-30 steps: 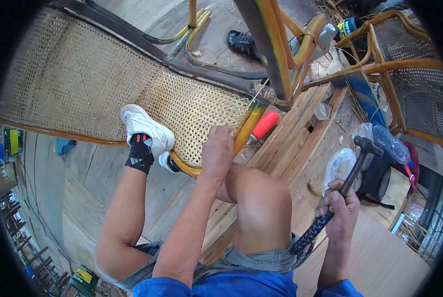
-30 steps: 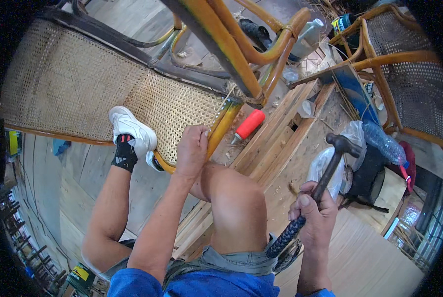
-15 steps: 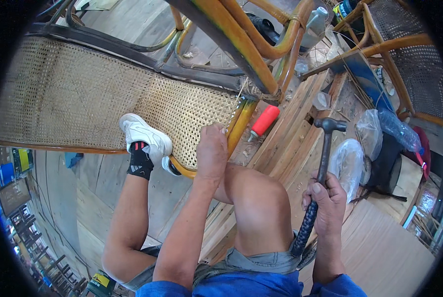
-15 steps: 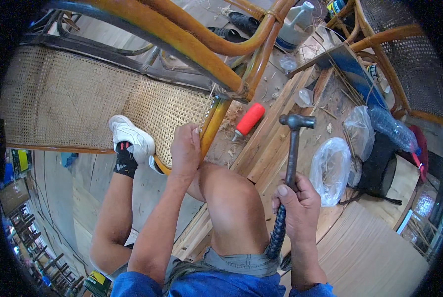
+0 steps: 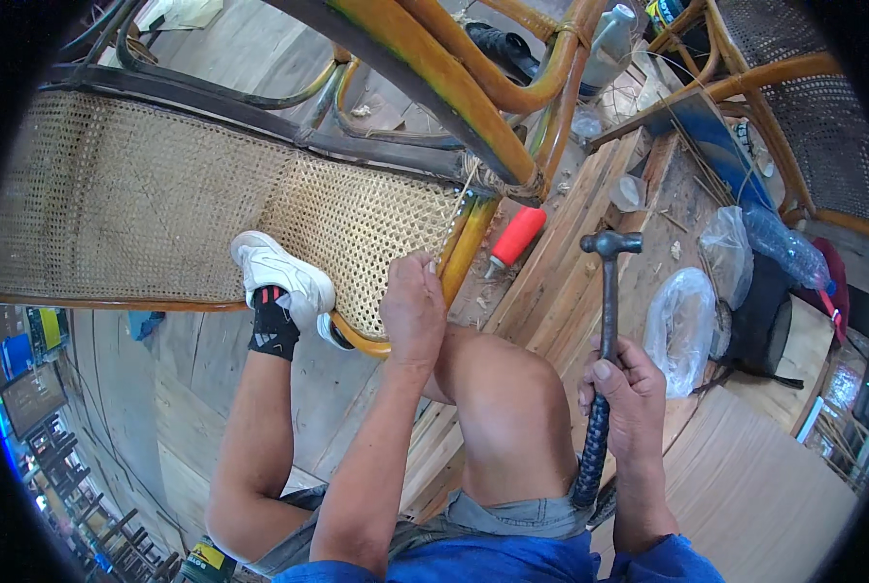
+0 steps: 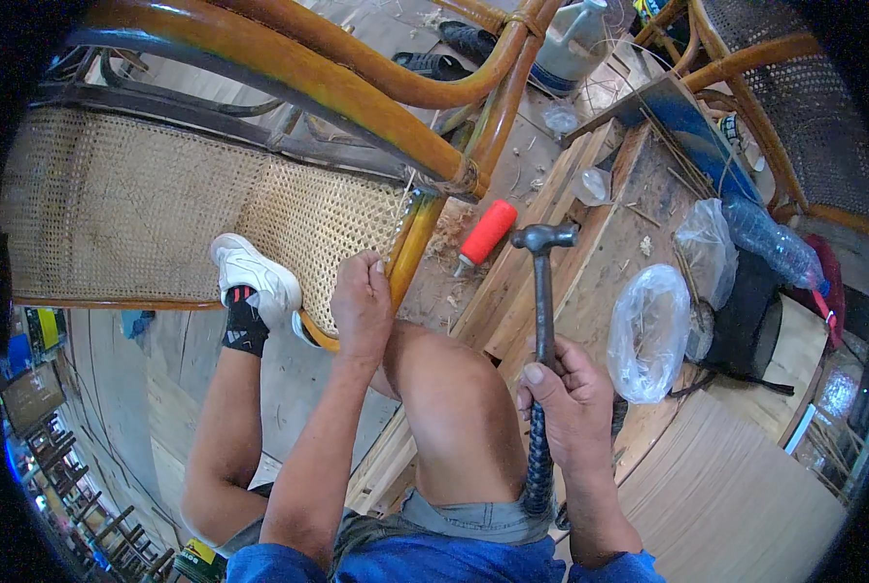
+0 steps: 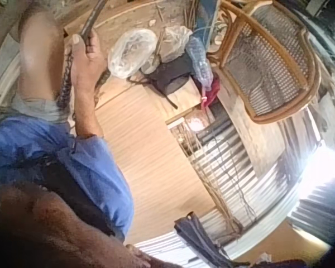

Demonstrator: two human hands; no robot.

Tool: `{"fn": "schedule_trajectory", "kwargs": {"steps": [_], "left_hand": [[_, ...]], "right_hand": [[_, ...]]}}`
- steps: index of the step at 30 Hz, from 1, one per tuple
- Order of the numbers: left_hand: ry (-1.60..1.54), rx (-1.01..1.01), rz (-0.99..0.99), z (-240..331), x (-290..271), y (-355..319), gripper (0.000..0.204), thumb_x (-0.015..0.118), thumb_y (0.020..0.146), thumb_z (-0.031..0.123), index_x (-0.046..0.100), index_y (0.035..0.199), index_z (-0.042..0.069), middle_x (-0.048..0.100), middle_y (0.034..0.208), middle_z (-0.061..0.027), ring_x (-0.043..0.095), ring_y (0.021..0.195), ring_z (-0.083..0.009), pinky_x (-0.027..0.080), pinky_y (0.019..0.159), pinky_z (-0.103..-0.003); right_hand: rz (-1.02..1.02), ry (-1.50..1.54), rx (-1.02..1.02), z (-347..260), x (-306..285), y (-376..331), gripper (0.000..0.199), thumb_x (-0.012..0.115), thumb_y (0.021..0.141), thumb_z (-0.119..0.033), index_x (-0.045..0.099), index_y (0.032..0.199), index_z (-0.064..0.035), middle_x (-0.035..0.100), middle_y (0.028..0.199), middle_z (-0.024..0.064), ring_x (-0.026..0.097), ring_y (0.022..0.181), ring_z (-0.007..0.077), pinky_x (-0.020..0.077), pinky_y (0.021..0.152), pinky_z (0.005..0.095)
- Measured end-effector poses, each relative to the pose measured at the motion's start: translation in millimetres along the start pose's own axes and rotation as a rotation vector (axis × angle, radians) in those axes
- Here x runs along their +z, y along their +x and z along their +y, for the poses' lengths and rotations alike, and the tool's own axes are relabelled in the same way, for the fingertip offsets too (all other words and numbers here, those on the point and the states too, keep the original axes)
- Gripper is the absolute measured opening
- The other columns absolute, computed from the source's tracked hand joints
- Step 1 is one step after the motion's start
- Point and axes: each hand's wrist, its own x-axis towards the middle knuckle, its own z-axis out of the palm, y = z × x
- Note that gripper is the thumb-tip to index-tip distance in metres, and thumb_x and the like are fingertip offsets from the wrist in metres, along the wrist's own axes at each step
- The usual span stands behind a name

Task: The person weaves a rattan chair seat by hand, using a hammer to secure the woven strands into the frame. They repeatedly insert thin rattan strips into the seat's edge, tapping them down to tighten the weave and maintain the pattern.

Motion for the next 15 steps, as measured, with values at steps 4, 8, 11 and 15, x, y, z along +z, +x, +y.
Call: {"fn": "schedule_trajectory", "kwargs": {"steps": [4, 8, 11, 15], "left_hand": [[-0.025, -0.01, -0.032, 2.6, -2.0, 1.8, 0.009, 0.055, 0.088, 0.008, 0.058, 0.094, 0.002, 0.057, 0.085, -0.0172, 0.057, 0.079, -0.0342, 0.046, 0.072, -0.042], [-0.04, 0.002, -0.021, 2.5, -3.5, 1.9, 0.009, 0.055, 0.088, 0.008, 0.058, 0.093, 0.002, 0.057, 0.084, -0.0168, 0.057, 0.077, -0.034, 0.046, 0.071, -0.042], [-0.033, -0.051, 0.002, 5.2, 0.5, 3.3, 0.009, 0.056, 0.088, 0.008, 0.059, 0.093, 0.002, 0.058, 0.086, -0.017, 0.058, 0.079, -0.0338, 0.047, 0.072, -0.042], [-0.069, -0.036, -0.026, 1.7, -0.7, 5.1, 0.011, 0.056, 0.088, 0.01, 0.058, 0.098, 0.007, 0.058, 0.088, -0.0142, 0.06, 0.08, -0.0337, 0.05, 0.069, -0.043]], "right_hand": [[-0.063, -0.031, 0.066, 4.4, 1.1, -1.7, 0.031, 0.061, 0.089, -0.011, 0.054, 0.114, 0.0041, 0.057, 0.074, 0.0025, 0.054, 0.059, 0.0088, 0.0448, 0.052, 0.0212], [-0.064, -0.063, 0.11, 4.5, 6.7, -2.3, 0.032, 0.061, 0.089, -0.013, 0.053, 0.115, 0.0039, 0.057, 0.071, 0.0022, 0.054, 0.058, 0.0083, 0.0443, 0.051, 0.0209], [-0.061, -0.066, 0.102, 5.1, 6.7, -1.6, 0.033, 0.061, 0.089, -0.013, 0.053, 0.116, 0.0039, 0.056, 0.072, 0.0016, 0.054, 0.058, 0.008, 0.0441, 0.051, 0.0208], [-0.12, -0.24, 0.039, -13.4, 10.1, 6.7, 0.034, 0.061, 0.088, -0.012, 0.052, 0.117, 0.004, 0.054, 0.075, 0.0003, 0.053, 0.064, 0.0068, 0.0441, 0.057, 0.0201]]}}
